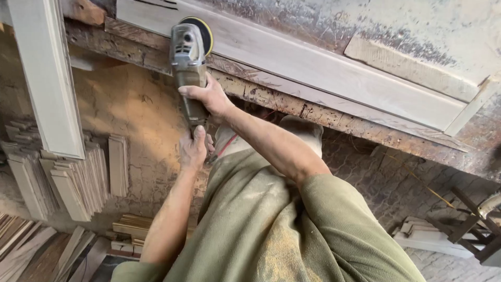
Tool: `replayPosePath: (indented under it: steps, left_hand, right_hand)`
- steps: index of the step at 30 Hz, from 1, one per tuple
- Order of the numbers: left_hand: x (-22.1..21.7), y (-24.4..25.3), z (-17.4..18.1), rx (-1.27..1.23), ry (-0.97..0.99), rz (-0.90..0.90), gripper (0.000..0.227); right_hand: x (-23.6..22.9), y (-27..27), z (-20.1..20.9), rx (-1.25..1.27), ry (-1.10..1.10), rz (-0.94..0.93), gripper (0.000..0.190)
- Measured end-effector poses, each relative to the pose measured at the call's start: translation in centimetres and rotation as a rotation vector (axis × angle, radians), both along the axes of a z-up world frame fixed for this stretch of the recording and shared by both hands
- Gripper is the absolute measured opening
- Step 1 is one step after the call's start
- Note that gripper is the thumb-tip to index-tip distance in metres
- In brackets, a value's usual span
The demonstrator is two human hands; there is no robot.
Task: Sanding wooden planks with an angle grinder and applying glue to fill gaps.
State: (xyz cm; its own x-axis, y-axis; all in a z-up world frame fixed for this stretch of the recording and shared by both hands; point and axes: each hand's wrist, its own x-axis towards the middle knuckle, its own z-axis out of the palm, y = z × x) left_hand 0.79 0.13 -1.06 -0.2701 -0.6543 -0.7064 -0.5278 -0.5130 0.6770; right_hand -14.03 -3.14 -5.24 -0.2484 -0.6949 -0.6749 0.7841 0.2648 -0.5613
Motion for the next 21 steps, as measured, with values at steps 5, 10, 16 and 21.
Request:
replayPosePath:
  steps: [5, 10, 16, 21]
  left_hand:
    - [-1.4, 2.8, -2.8, -0.081, -0.145, -0.323, 0.056]
    - [-3.4, 5.3, -4.7, -0.069, -0.181, -0.503, 0.071]
    - [-2.4, 1.5, -4.2, -0.066, -0.240, -0.325, 0.069]
    - [0.3, -1.5, -4.4, -0.044, -0.162, -0.242, 0.065]
  right_hand:
    - [-3.8, 6.6, -1.9, 0.096, -0.069, -0.203, 0.045]
    - [-4.7, 11.8, -1.9, 0.136, -0.026, -0.387, 0.041]
    - [-3.3, 3.1, -1.8, -0.019, 0.060, -0.197, 0.044]
    - [-1.5, 1.4, -4.1, -0.063, 0.124, -0.146, 0.057]
